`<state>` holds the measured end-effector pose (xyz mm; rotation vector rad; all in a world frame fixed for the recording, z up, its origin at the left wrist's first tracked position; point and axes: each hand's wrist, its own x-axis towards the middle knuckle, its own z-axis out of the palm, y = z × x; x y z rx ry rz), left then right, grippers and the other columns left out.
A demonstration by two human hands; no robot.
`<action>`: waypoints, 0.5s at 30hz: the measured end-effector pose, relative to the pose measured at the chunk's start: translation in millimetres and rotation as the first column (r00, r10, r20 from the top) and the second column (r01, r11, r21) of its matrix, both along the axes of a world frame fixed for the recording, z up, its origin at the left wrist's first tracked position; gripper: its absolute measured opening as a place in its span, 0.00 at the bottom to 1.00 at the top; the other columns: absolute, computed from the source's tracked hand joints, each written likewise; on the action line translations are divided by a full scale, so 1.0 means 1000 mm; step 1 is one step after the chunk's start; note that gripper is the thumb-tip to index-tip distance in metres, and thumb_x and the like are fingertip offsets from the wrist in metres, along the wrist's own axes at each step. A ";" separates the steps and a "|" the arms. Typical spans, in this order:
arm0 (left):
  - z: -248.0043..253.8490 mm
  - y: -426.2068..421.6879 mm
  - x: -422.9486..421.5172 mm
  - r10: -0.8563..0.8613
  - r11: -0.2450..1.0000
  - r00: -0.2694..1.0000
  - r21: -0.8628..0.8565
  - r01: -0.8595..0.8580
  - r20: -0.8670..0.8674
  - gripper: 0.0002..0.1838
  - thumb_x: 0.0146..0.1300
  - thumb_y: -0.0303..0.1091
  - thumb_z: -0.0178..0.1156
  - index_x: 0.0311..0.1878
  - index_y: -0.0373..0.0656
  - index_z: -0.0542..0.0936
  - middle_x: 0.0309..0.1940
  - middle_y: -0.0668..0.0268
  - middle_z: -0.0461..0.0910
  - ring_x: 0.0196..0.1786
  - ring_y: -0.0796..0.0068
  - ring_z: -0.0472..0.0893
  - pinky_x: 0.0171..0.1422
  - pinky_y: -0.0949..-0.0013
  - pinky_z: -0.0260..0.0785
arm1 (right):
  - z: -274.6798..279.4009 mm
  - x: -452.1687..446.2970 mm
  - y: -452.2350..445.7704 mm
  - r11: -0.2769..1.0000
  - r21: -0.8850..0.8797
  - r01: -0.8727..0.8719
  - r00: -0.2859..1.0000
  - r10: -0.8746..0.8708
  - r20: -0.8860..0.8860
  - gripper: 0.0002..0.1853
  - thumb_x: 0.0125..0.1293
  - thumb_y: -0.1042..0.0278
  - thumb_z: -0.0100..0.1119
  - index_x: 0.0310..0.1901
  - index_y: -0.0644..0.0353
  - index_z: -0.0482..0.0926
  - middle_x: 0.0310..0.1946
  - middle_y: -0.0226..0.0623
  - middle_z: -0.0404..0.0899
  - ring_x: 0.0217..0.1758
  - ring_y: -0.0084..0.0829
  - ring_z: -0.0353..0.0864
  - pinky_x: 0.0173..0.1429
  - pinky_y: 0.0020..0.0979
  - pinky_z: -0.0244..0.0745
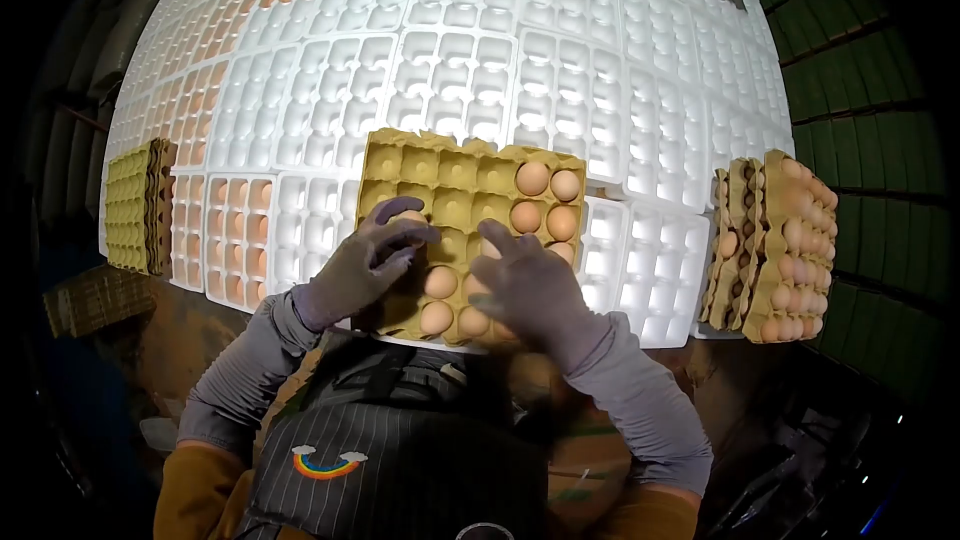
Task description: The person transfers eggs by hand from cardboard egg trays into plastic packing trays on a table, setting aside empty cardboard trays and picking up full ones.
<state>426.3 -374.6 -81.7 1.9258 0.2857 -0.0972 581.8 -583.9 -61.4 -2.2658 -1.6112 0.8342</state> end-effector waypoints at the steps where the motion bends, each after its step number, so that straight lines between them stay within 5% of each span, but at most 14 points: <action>1: -0.001 -0.011 -0.004 0.000 1.000 1.000 0.006 0.000 0.001 0.24 0.65 0.30 0.64 0.65 0.48 0.76 0.67 0.53 0.69 0.60 0.58 0.77 0.61 0.57 0.75 | -0.014 -0.012 0.000 0.997 -0.037 -0.061 0.984 0.066 0.168 0.21 0.57 0.57 0.73 0.50 0.54 0.82 0.70 0.41 0.68 0.64 0.47 0.73 0.64 0.45 0.74; 2: -0.001 -0.026 -0.008 -0.102 0.928 0.992 0.354 0.119 -0.068 0.22 0.65 0.34 0.64 0.63 0.49 0.78 0.70 0.54 0.67 0.60 0.56 0.76 0.60 0.56 0.76 | -0.024 -0.019 0.000 0.990 -0.082 -0.114 0.933 0.135 0.332 0.22 0.55 0.56 0.74 0.50 0.54 0.82 0.70 0.41 0.68 0.62 0.46 0.73 0.63 0.44 0.75; 3: -0.003 -0.037 -0.008 -0.169 0.725 0.971 0.646 0.238 -0.168 0.20 0.66 0.37 0.65 0.61 0.50 0.79 0.72 0.55 0.64 0.61 0.54 0.75 0.60 0.55 0.76 | -0.024 -0.020 0.003 0.990 -0.074 -0.117 0.932 0.135 0.338 0.22 0.55 0.56 0.74 0.50 0.54 0.82 0.70 0.41 0.68 0.62 0.46 0.73 0.63 0.44 0.75; 4: -0.006 -0.044 -0.007 -0.166 0.722 0.972 0.651 0.235 -0.168 0.20 0.66 0.37 0.65 0.61 0.50 0.79 0.72 0.55 0.64 0.61 0.54 0.75 0.60 0.55 0.76 | -0.024 -0.021 0.005 0.985 -0.111 -0.129 0.927 0.160 0.340 0.24 0.54 0.55 0.75 0.50 0.54 0.81 0.70 0.41 0.67 0.60 0.47 0.73 0.62 0.44 0.75; 6: -0.012 -0.054 -0.003 -0.165 0.508 0.937 0.787 0.349 -0.308 0.22 0.65 0.47 0.65 0.60 0.50 0.80 0.74 0.57 0.63 0.59 0.50 0.75 0.62 0.53 0.75 | -0.021 -0.019 0.002 0.979 -0.148 -0.140 0.921 0.183 0.343 0.25 0.53 0.54 0.75 0.51 0.55 0.81 0.70 0.41 0.66 0.59 0.47 0.73 0.61 0.44 0.76; 8: -0.016 -0.055 -0.003 -0.151 0.441 0.944 0.834 0.331 -0.294 0.23 0.65 0.50 0.66 0.60 0.52 0.80 0.74 0.59 0.63 0.58 0.51 0.76 0.62 0.54 0.75 | -0.011 -0.009 -0.016 0.996 0.036 0.079 0.989 -0.082 0.121 0.28 0.54 0.56 0.75 0.55 0.58 0.80 0.71 0.43 0.65 0.61 0.46 0.73 0.59 0.45 0.76; 9: -0.010 -0.047 -0.004 -0.167 0.595 0.949 0.740 0.312 -0.266 0.24 0.64 0.50 0.67 0.60 0.52 0.80 0.74 0.58 0.63 0.60 0.51 0.75 0.62 0.52 0.75 | -0.015 -0.004 -0.029 0.962 0.256 0.094 0.976 -0.139 0.166 0.30 0.62 0.52 0.71 0.61 0.61 0.78 0.64 0.44 0.74 0.56 0.40 0.80 0.53 0.38 0.78; 10: -0.007 -0.039 -0.007 -0.178 0.728 0.956 0.623 0.287 -0.233 0.26 0.63 0.51 0.68 0.61 0.52 0.80 0.73 0.57 0.63 0.62 0.50 0.75 0.61 0.50 0.76 | -0.008 0.003 -0.038 0.963 0.257 0.080 0.976 -0.128 0.176 0.30 0.62 0.52 0.71 0.61 0.61 0.78 0.64 0.44 0.74 0.56 0.40 0.80 0.53 0.38 0.78; 11: -0.009 -0.027 -0.015 -0.112 0.893 0.988 0.425 0.149 -0.110 0.26 0.65 0.52 0.68 0.60 0.48 0.80 0.67 0.58 0.71 0.64 0.51 0.77 0.65 0.49 0.75 | 0.001 0.009 -0.044 0.890 0.064 0.451 0.780 -0.359 -0.513 0.31 0.64 0.49 0.68 0.63 0.62 0.76 0.58 0.42 0.77 0.50 0.34 0.81 0.46 0.33 0.78; 12: -0.006 -0.020 -0.021 -0.104 0.893 0.989 0.429 0.138 -0.102 0.26 0.65 0.52 0.68 0.60 0.48 0.80 0.67 0.58 0.71 0.64 0.51 0.77 0.65 0.49 0.75 | 0.007 0.010 -0.048 0.757 -0.324 0.567 0.128 -0.470 -0.873 0.33 0.67 0.46 0.65 0.65 0.63 0.75 0.52 0.40 0.81 0.44 0.27 0.83 0.39 0.28 0.77; 13: 0.001 -0.015 -0.028 0.065 0.934 0.958 -0.320 -0.156 -0.279 0.28 0.66 0.52 0.68 0.63 0.45 0.78 0.63 0.59 0.74 0.63 0.52 0.78 0.68 0.49 0.73 | 0.000 0.000 -0.053 0.715 -0.309 0.627 0.046 -0.430 -0.901 0.36 0.75 0.37 0.50 0.67 0.63 0.74 0.43 0.38 0.85 0.39 0.27 0.84 0.42 0.24 0.78; 14: 0.011 -0.010 -0.036 0.055 0.370 0.863 -0.793 -0.484 -0.502 0.31 0.68 0.52 0.68 0.65 0.42 0.76 0.59 0.61 0.77 0.63 0.54 0.79 0.70 0.49 0.72 | -0.003 -0.006 -0.051 0.729 -0.294 0.619 0.027 -0.393 -0.919 0.34 0.77 0.36 0.46 0.65 0.62 0.75 0.49 0.43 0.83 0.40 0.29 0.84 0.42 0.26 0.79; 15: 0.018 -0.013 -0.043 0.116 0.344 0.907 -0.841 -0.418 -0.404 0.32 0.71 0.55 0.62 0.67 0.40 0.74 0.56 0.62 0.77 0.58 0.63 0.79 0.64 0.58 0.73 | -0.005 -0.013 -0.048 0.742 -0.279 0.610 0.006 -0.356 -0.934 0.33 0.78 0.36 0.42 0.62 0.60 0.75 0.55 0.48 0.82 0.40 0.30 0.84 0.41 0.28 0.79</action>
